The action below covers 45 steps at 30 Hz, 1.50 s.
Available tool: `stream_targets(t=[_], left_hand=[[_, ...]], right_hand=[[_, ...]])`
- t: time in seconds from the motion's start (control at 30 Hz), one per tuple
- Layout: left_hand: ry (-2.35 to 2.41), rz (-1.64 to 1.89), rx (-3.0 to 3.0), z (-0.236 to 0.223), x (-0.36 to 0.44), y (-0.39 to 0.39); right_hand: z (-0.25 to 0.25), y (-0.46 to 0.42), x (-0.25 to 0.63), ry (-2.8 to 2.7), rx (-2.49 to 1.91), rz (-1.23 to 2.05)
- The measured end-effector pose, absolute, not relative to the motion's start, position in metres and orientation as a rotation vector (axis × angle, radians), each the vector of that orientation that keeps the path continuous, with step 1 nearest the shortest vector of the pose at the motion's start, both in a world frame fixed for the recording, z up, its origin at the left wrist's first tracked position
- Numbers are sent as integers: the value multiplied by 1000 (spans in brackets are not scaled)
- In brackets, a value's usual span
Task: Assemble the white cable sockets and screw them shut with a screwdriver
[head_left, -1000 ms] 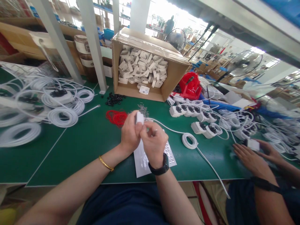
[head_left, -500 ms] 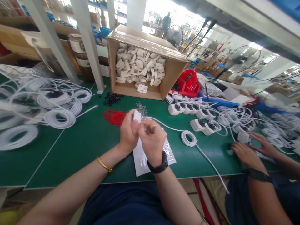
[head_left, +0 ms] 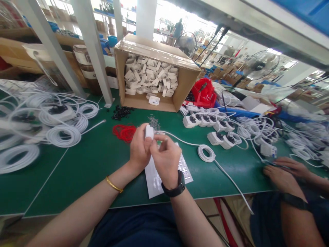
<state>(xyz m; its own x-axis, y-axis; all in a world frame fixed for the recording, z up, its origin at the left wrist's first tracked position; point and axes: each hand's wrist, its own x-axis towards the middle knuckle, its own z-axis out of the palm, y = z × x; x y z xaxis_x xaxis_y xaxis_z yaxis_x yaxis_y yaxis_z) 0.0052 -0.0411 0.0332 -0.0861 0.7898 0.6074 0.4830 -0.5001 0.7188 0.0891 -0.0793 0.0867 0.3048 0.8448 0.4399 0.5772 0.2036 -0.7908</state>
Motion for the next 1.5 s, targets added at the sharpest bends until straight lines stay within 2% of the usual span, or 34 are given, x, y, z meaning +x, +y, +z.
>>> stream_targets(t=[0.13, 0.33, 0.53, 1.5], left_hand=[[1423, 1587, 2123, 32, 2, -38], [1362, 1523, 2297, 33, -1, -33], [1347, 1561, 2149, 31, 1, -32], [1310, 1608, 2048, 35, 2, -38]], right_hand=[[100, -82, 102, -1502, -1537, 359], [99, -76, 120, -1553, -1432, 610], [85, -73, 108, -1332, -1494, 598], [92, -77, 105, -1206, -1371, 762]])
